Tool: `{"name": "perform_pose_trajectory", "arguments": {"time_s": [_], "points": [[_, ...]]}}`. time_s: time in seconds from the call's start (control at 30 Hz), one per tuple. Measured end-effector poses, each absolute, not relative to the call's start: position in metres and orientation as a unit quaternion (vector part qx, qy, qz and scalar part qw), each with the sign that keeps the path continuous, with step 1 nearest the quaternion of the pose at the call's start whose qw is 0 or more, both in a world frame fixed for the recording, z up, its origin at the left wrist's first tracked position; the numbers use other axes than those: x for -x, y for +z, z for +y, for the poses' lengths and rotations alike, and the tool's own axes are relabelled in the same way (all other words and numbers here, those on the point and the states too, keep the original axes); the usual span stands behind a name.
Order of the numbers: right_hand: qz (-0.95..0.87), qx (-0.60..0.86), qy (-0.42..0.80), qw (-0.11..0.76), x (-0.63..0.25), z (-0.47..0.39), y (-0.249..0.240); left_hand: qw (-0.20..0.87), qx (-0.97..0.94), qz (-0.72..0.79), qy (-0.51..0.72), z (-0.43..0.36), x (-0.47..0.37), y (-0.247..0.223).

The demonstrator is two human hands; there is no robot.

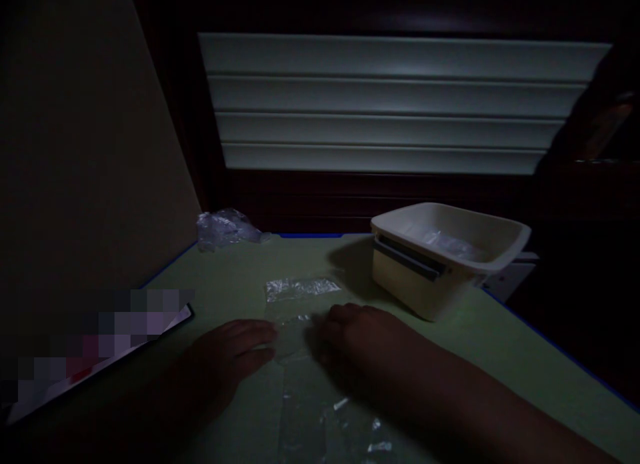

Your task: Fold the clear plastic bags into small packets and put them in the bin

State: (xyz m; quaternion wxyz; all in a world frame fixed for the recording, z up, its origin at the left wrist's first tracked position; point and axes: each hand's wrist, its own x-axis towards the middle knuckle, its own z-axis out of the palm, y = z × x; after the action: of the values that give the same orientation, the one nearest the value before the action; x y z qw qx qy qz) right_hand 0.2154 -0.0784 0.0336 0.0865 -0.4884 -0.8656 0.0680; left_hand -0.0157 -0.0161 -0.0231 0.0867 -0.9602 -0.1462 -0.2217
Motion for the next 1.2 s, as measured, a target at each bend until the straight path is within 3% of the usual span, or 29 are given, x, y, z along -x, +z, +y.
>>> {"name": "perform_pose_trajectory", "arguments": {"time_s": [0.1,0.33,0.47,0.57,0.77,1.2], "points": [[-0.847,0.527,0.048,0.055,-0.211,-0.073,0.028,0.061,0.962,-0.135,-0.23,-0.018,0.014,-0.02],[-0.843,0.522,0.072,0.113,-0.2,-0.076,0.027,-0.011,0.972,-0.13,-0.195,-0.015,0.014,-0.02],[-0.861,0.443,0.197,0.156,-0.199,-0.089,0.039,-0.029,0.974,-0.124,-0.185,-0.014,0.015,-0.02],[-0.868,0.382,0.292,0.125,-0.194,-0.098,0.046,-0.022,0.974,-0.116,-0.195,-0.015,0.015,-0.019],[-0.879,0.359,0.303,0.078,-0.186,-0.099,0.043,-0.008,0.973,-0.116,-0.2,-0.015,0.014,-0.018],[-0.805,0.409,0.384,0.193,-0.195,-0.1,0.04,-0.142,0.942,-0.106,-0.285,-0.034,0.015,-0.005]]}}
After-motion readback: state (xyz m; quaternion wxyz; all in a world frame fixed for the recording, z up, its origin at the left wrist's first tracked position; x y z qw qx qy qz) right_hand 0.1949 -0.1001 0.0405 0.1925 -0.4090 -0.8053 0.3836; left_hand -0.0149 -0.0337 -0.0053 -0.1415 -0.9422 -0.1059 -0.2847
